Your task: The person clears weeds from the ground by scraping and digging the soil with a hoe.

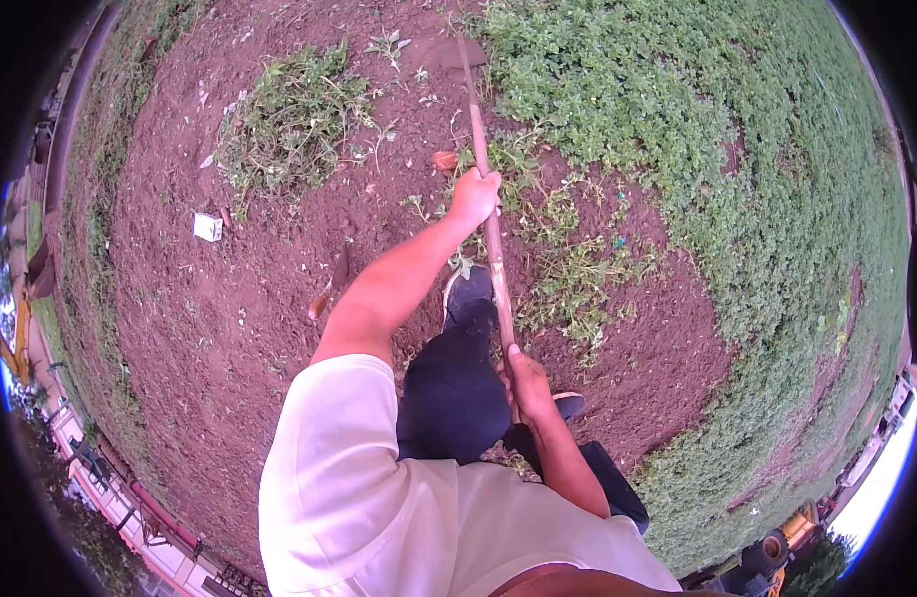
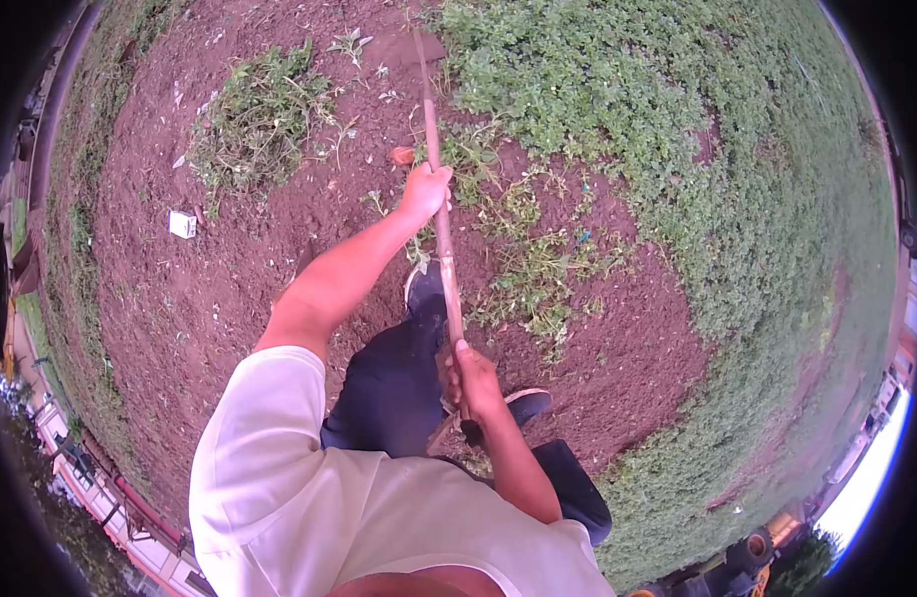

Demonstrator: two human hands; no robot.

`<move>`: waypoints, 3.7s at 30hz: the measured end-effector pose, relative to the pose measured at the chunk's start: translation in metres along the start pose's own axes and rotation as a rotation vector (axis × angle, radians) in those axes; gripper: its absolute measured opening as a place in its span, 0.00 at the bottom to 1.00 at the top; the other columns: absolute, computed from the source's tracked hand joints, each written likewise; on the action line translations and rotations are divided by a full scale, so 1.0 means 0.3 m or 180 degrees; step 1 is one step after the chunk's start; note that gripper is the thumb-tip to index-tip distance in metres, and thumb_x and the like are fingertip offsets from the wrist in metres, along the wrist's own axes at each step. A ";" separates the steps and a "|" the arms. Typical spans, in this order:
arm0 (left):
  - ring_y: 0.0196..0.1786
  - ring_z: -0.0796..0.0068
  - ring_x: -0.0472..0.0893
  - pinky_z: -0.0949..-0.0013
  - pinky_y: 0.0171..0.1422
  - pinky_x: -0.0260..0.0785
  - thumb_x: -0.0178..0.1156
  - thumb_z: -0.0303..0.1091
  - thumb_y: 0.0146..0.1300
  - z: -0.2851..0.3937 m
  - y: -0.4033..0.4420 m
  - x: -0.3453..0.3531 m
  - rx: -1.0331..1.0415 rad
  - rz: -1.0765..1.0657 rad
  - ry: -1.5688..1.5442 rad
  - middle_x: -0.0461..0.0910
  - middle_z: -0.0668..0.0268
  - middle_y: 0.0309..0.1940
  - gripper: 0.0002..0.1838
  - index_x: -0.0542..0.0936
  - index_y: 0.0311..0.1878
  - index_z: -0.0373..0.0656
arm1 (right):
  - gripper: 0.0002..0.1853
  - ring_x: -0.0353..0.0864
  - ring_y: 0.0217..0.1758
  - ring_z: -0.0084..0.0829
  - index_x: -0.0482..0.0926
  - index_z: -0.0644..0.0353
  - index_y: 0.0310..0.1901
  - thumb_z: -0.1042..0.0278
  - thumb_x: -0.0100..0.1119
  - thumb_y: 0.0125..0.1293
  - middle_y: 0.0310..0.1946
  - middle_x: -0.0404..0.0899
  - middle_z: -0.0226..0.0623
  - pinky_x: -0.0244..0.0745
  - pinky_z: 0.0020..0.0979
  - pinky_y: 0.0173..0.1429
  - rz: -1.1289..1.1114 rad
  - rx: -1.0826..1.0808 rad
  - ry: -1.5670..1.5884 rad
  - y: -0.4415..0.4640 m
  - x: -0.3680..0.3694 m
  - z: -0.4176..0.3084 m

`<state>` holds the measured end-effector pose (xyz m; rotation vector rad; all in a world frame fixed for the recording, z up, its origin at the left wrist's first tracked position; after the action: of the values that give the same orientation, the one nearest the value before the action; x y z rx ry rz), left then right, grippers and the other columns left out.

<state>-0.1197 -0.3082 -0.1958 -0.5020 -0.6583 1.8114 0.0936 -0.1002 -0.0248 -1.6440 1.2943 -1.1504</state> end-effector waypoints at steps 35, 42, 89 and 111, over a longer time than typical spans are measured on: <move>0.15 0.71 0.75 0.64 0.20 0.70 0.55 0.42 0.75 0.123 0.155 0.125 0.0124 0.0520 0.0390 0.73 0.65 0.19 0.16 0.74 0.35 0.38 | 0.26 0.61 0.16 0.18 0.71 0.54 0.35 0.37 0.48 0.77 0.19 0.65 0.22 0.58 0.26 0.21 0.0042 -0.0068 0.0095 0.140 -0.004 -0.124; 0.22 0.61 0.84 0.57 0.27 0.76 0.57 0.43 0.73 -0.070 -0.090 0.142 -0.0197 0.0548 0.0872 0.80 0.57 0.22 0.18 0.76 0.38 0.35 | 0.25 0.61 0.15 0.21 0.72 0.53 0.36 0.37 0.48 0.77 0.18 0.64 0.23 0.58 0.26 0.20 0.0087 0.0596 0.0334 -0.117 -0.072 0.036; 0.26 0.64 0.85 0.65 0.25 0.77 0.62 0.43 0.69 -0.221 -0.465 0.164 -0.1245 -0.1459 0.0892 0.83 0.57 0.28 0.15 0.75 0.41 0.38 | 0.24 0.64 0.17 0.15 0.74 0.57 0.31 0.46 0.48 0.80 0.18 0.67 0.21 0.58 0.24 0.21 0.0415 0.0173 -0.0134 -0.460 -0.330 0.395; 0.47 0.43 0.86 0.50 0.55 0.76 0.56 0.45 0.70 0.088 0.243 0.394 0.0230 0.0950 0.1859 0.85 0.41 0.41 0.21 0.81 0.46 0.32 | 0.27 0.60 0.16 0.19 0.70 0.54 0.35 0.35 0.44 0.78 0.19 0.63 0.21 0.58 0.26 0.20 -0.0078 0.0007 0.0454 0.156 -0.201 -0.174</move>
<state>-0.2258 -0.2197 -0.2260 -1.0696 -0.1175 1.8245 0.0241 -0.0528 -0.0630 -1.6042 1.3641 -1.3035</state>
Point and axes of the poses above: each hand's wrist, its own y-axis towards the middle knuckle, its own x-axis out of the palm, z = x × y, the point moved 2 cm from there along y, towards the middle knuckle
